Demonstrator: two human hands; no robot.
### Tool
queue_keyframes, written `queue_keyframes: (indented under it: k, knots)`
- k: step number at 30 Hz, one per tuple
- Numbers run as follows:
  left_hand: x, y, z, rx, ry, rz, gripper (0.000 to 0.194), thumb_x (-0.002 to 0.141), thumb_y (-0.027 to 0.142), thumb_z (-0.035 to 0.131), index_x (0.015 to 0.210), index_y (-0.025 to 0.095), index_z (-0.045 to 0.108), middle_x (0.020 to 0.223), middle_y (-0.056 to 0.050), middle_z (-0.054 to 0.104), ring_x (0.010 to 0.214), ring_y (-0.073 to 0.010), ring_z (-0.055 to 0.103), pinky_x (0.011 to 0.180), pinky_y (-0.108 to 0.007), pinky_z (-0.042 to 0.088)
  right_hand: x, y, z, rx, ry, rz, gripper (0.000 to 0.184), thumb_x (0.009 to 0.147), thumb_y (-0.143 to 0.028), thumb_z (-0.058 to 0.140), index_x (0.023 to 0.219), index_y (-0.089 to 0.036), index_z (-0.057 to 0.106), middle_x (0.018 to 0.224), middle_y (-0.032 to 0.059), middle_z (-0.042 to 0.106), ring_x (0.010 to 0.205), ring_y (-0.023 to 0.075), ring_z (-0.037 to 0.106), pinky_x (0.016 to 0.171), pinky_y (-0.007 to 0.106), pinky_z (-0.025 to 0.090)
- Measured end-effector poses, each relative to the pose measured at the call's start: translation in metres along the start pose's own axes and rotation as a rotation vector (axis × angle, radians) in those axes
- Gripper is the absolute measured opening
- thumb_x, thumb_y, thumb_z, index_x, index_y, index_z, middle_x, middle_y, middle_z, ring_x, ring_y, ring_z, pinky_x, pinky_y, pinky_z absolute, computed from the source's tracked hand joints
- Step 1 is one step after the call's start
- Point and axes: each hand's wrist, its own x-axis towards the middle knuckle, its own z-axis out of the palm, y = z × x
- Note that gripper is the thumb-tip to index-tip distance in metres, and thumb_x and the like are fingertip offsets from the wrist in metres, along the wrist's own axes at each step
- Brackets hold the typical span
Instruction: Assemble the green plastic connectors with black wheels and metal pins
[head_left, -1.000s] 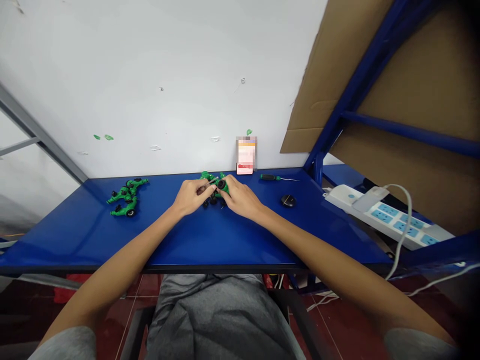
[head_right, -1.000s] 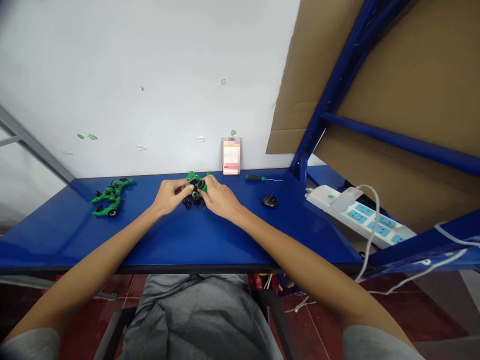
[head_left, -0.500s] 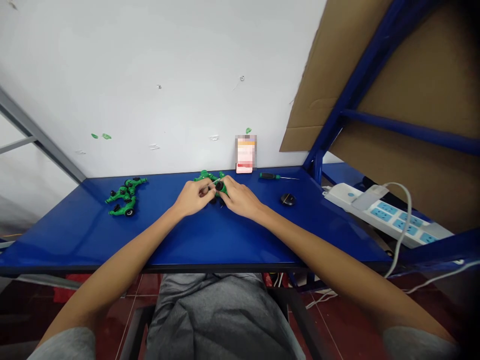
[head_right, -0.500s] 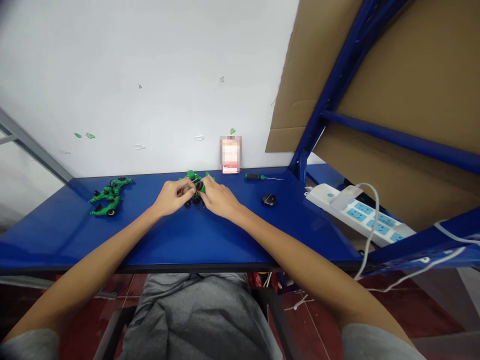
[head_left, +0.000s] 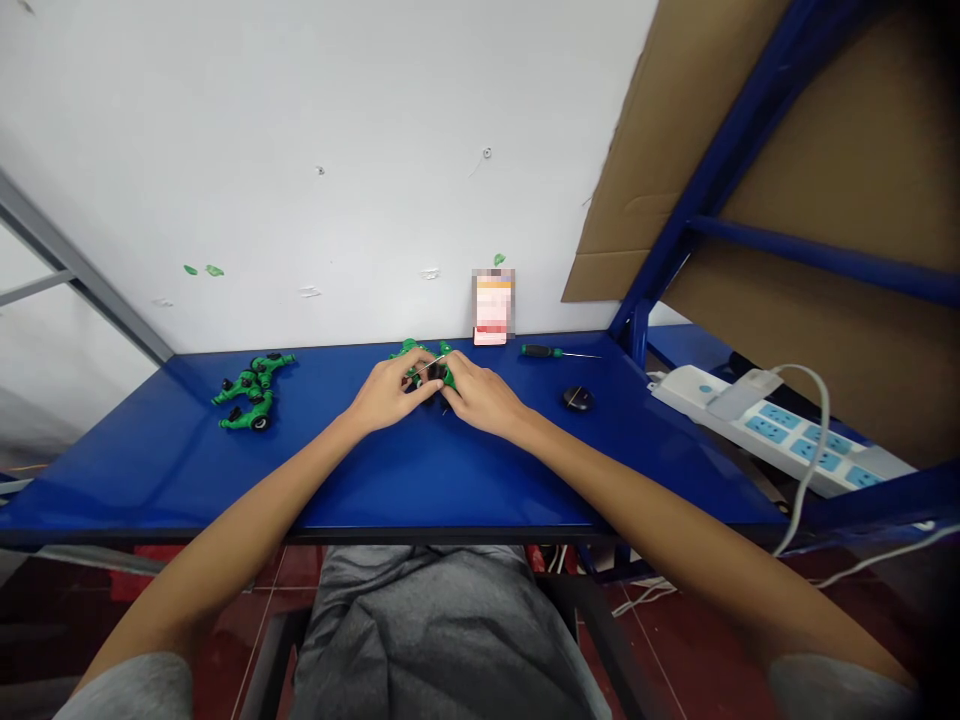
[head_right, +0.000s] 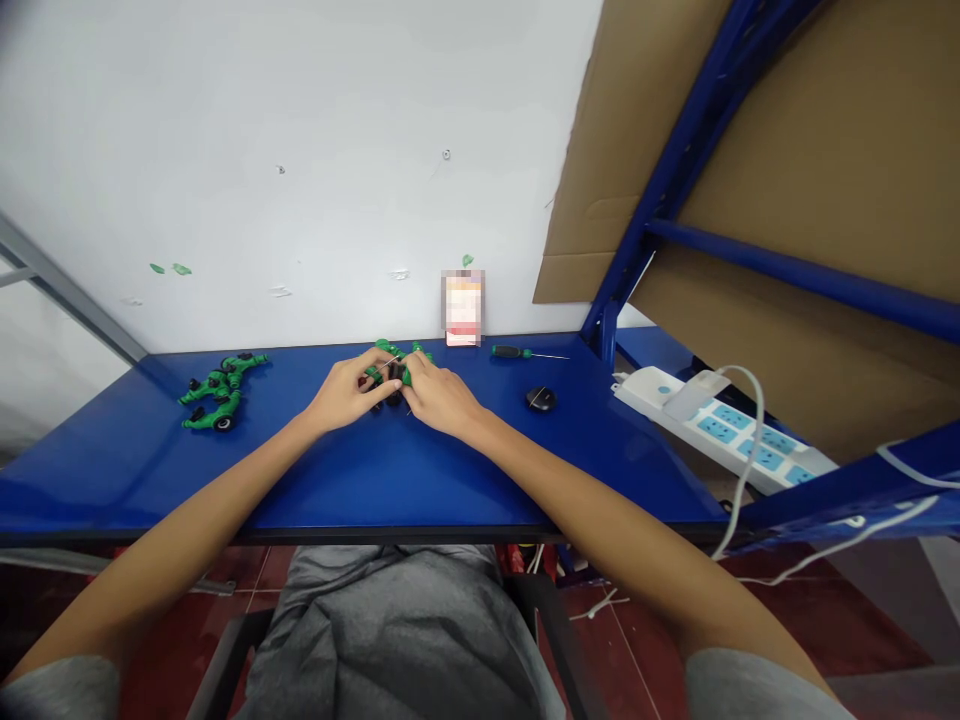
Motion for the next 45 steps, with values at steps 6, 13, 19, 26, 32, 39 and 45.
queue_keyframes:
  k: [6,13,19,26,32,39,45]
  knots:
    - [0.005,-0.009,-0.018,0.144,0.002,-0.077,0.025,0.095,0.045,0.064,0.102,0.021,0.064,0.085,0.001,0.071,0.063,-0.0136,0.055,0.066,-0.027,0.041,0.002,0.011,0.003,0.167,0.084,-0.049,0.012,0.103,-0.027,0.051,0.114,-0.024,0.054,0.122,0.0098,0.064,0.087,0.0253,0.066,0.071,0.035,0.045]
    - [0.006,-0.009,-0.023,0.274,-0.094,-0.177,0.023,0.089,0.034,0.062,0.108,0.021,0.067,0.077,-0.001,0.065,0.066,-0.0205,0.059,0.065,-0.031,0.037,0.009,0.020,0.006,0.476,0.194,-0.150,0.020,0.093,-0.017,0.056,0.111,-0.025,0.054,0.123,0.0080,0.063,0.109,0.0265,0.064,0.096,0.042,0.049]
    - [0.006,-0.001,-0.027,0.043,0.018,-0.189,0.025,0.099,0.033,0.044,0.096,0.020,0.065,0.076,-0.001,0.064,0.071,-0.0196,0.057,0.071,-0.031,0.040,0.009,0.016,0.005,0.608,0.227,-0.169,0.021,0.090,-0.015,0.055,0.108,-0.025,0.054,0.122,0.0081,0.063,0.111,0.0260,0.063,0.098,0.044,0.050]
    - [0.006,-0.008,-0.024,0.037,-0.012,-0.015,0.034,0.105,0.034,0.042,0.093,0.018,0.069,0.084,-0.002,0.070,0.075,-0.0183,0.061,0.077,-0.030,0.044,0.011,0.022,0.005,0.606,0.245,-0.067,0.016,0.090,-0.017,0.054,0.104,-0.025,0.053,0.125,0.0095,0.064,0.108,0.0265,0.064,0.088,0.042,0.052]
    - [0.004,-0.006,-0.025,0.013,-0.058,0.024,0.038,0.107,0.042,0.048,0.101,0.018,0.076,0.080,-0.002,0.073,0.066,-0.0161,0.060,0.069,-0.028,0.044,0.011,0.025,0.006,0.594,0.261,-0.041,0.016,0.088,-0.017,0.053,0.103,-0.024,0.053,0.125,0.0094,0.065,0.105,0.0254,0.064,0.087,0.041,0.052]
    - [-0.001,0.009,-0.011,0.151,-0.071,0.094,0.033,0.107,0.032,0.047,0.100,0.020,0.077,0.093,-0.006,0.080,0.076,-0.0199,0.069,0.072,-0.029,0.045,0.011,0.027,0.005,0.574,0.244,-0.153,0.017,0.089,-0.014,0.053,0.103,-0.024,0.051,0.123,0.0095,0.063,0.112,0.0258,0.063,0.094,0.041,0.050]
    - [-0.003,0.016,-0.005,0.266,-0.085,0.034,0.032,0.105,0.025,0.048,0.081,0.020,0.069,0.077,-0.004,0.073,0.068,-0.0199,0.065,0.065,-0.031,0.038,0.006,0.023,0.004,0.373,0.154,-0.177,0.020,0.095,-0.013,0.047,0.109,-0.026,0.049,0.130,0.0106,0.060,0.117,0.0261,0.062,0.094,0.040,0.051]
